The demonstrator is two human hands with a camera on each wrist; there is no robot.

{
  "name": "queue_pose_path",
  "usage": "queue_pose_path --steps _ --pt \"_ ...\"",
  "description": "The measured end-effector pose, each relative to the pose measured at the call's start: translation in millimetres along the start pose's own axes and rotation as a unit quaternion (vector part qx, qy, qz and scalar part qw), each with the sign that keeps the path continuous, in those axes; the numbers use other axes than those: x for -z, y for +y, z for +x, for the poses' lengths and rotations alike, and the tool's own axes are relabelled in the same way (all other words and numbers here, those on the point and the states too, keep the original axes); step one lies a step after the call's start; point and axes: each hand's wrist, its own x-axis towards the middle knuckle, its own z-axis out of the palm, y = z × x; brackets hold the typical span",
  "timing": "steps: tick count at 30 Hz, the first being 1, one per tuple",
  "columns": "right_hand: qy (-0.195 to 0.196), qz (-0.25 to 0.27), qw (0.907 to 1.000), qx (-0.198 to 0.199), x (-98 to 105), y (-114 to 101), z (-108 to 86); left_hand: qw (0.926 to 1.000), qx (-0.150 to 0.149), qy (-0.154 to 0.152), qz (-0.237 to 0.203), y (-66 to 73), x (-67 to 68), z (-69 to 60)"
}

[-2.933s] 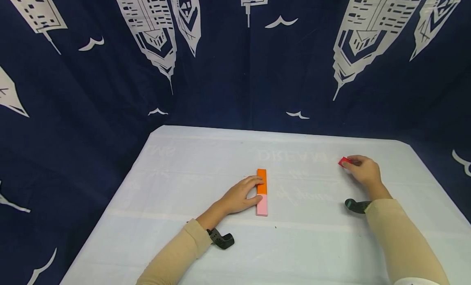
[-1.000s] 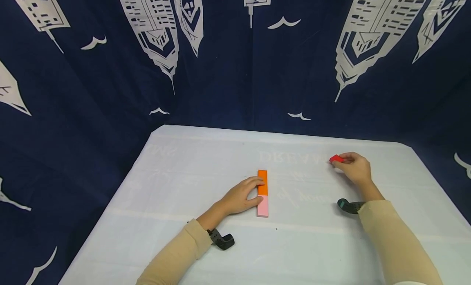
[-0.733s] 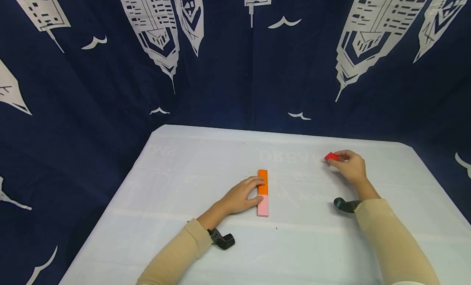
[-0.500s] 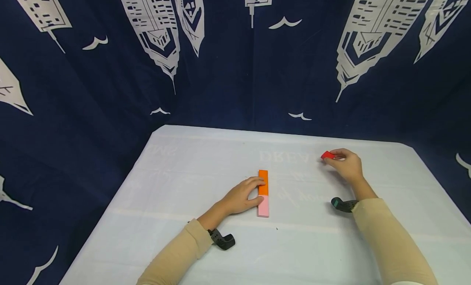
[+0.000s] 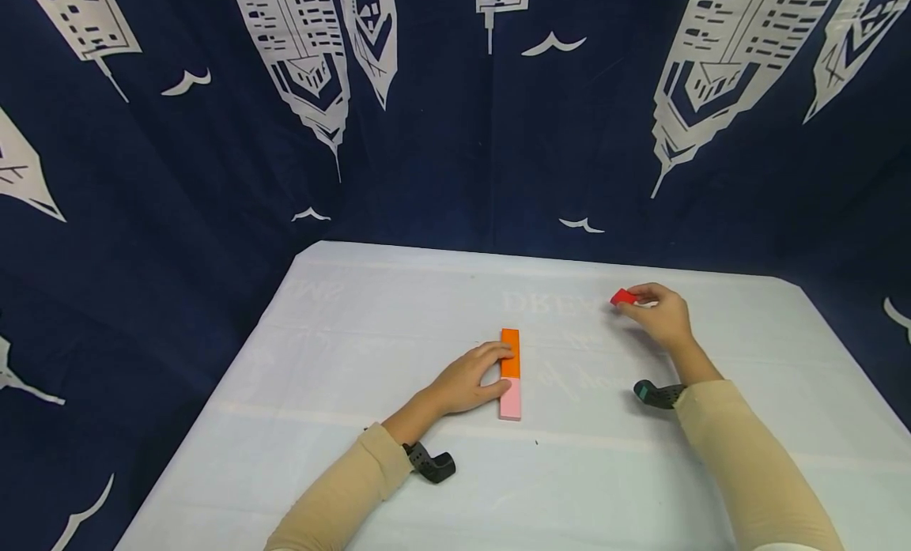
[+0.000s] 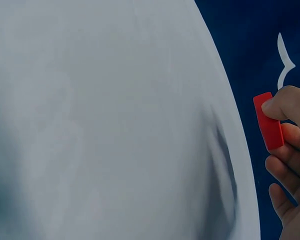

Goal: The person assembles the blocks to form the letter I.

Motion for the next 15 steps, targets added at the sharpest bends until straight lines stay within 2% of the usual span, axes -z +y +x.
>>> queue_pose_path --steps 9,15 --pt "-0.016 0.0 0.9996 0.024 -10.4 -8.0 1.3 1.0 0.001 -0.003 -0.002 1.8 1.0 -0.2" --pt "-0.021 0.001 0.9993 0.03 -18.8 -18.5 1.4 0.9999 -0.01 0.006 -0.001 0.5 0.1 -1.4"
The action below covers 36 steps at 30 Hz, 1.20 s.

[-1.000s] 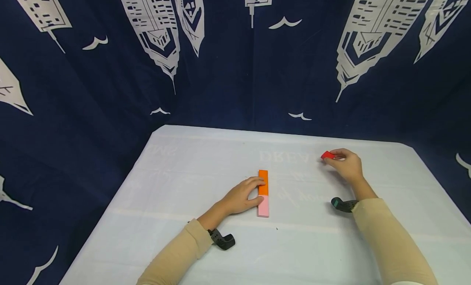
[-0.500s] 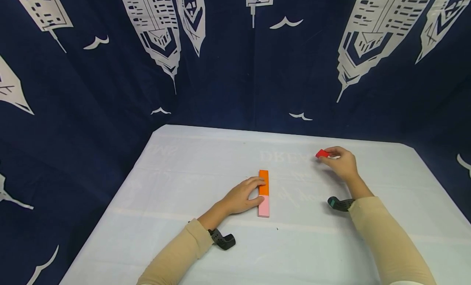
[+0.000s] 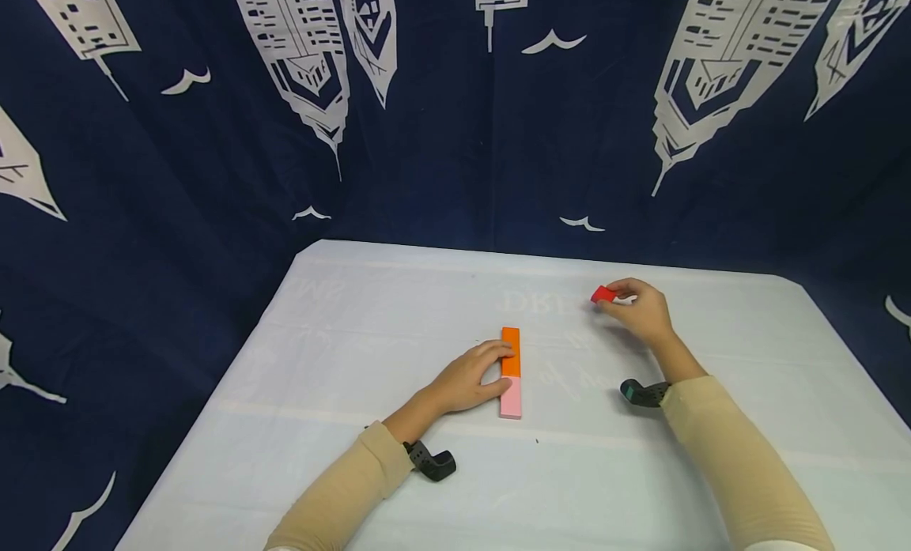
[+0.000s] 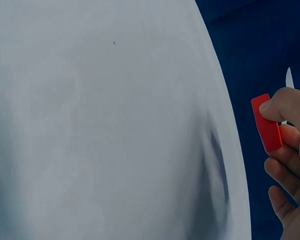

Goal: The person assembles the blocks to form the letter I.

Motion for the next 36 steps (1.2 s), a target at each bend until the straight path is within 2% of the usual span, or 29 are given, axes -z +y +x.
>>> queue_pose_path --steps 4,12,27,36 --pt "-0.006 0.006 1.0 0.001 -5.5 -6.8 2.3 1.0 -0.002 0.006 0.006 -1.3 0.1 -0.9" --pt "-0.01 0.016 0.9997 0.013 -14.9 -14.8 4.8 0.9998 0.016 -0.006 -0.001 0.0 1.5 0.1" --pt "-0.024 0.041 0.9981 0.039 -33.0 -27.4 5.5 0.9998 0.017 -0.009 0.0 -0.2 0.8 2.0" --pt "-0.059 0.038 0.9969 0.036 -45.3 -41.0 4.2 0.9997 0.02 -0.011 0.004 0.1 0.5 2.7"
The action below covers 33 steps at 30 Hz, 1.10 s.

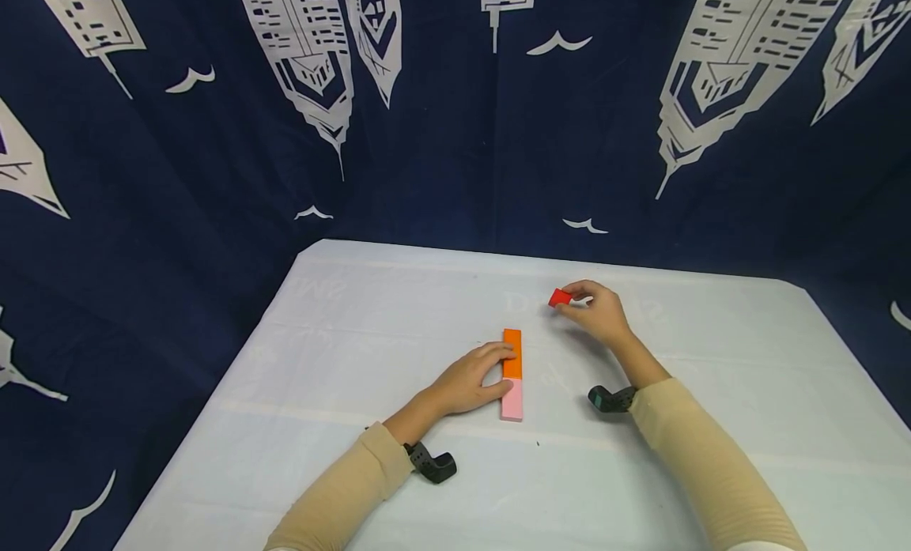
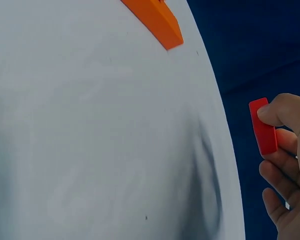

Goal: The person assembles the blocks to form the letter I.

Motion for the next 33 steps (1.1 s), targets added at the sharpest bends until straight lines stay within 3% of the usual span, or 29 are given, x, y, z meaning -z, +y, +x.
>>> queue_pose_path --steps 17,33 --pt "-0.026 0.016 0.9991 0.031 -20.4 -15.7 -0.5 0.9999 0.013 -0.007 -0.006 -0.3 -0.8 0.6" --pt "-0.035 0.027 0.9975 0.055 -31.6 -21.4 -0.9 1.0 0.005 -0.001 -0.003 -0.7 -0.6 0.3"
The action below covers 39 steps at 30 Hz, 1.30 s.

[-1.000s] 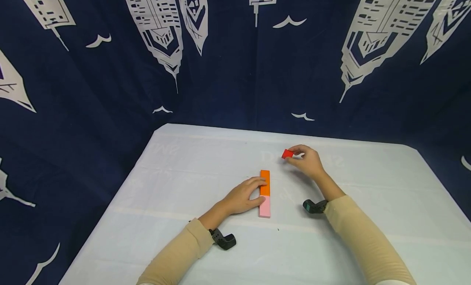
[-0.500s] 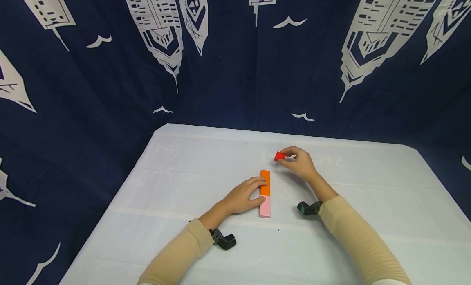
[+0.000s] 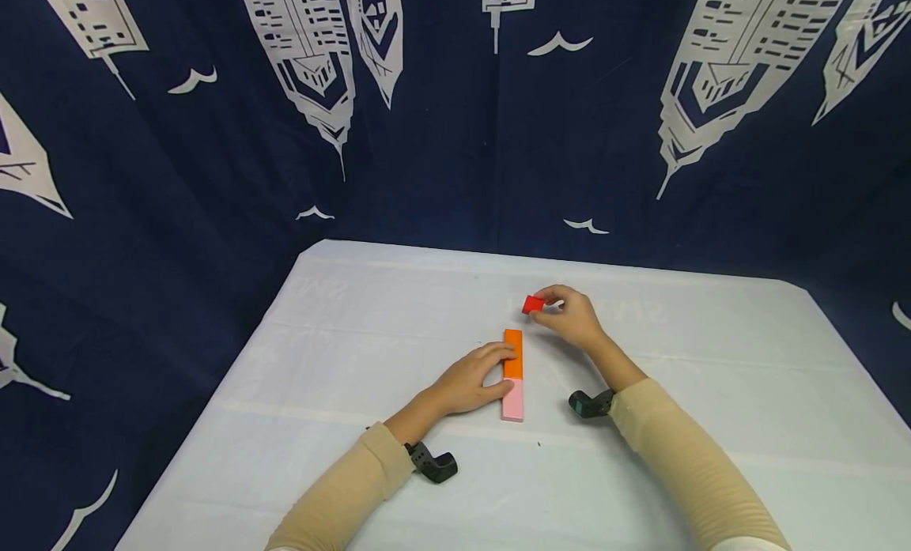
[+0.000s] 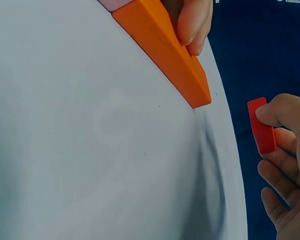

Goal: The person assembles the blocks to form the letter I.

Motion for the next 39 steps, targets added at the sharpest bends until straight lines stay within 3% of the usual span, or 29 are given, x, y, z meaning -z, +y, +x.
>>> queue_pose_path --steps 39 --pt "-0.034 -0.008 0.9994 0.008 -25.9 -2.3 1.8 1.0 -0.006 0.004 0.0 -0.9 -0.3 -0.2"
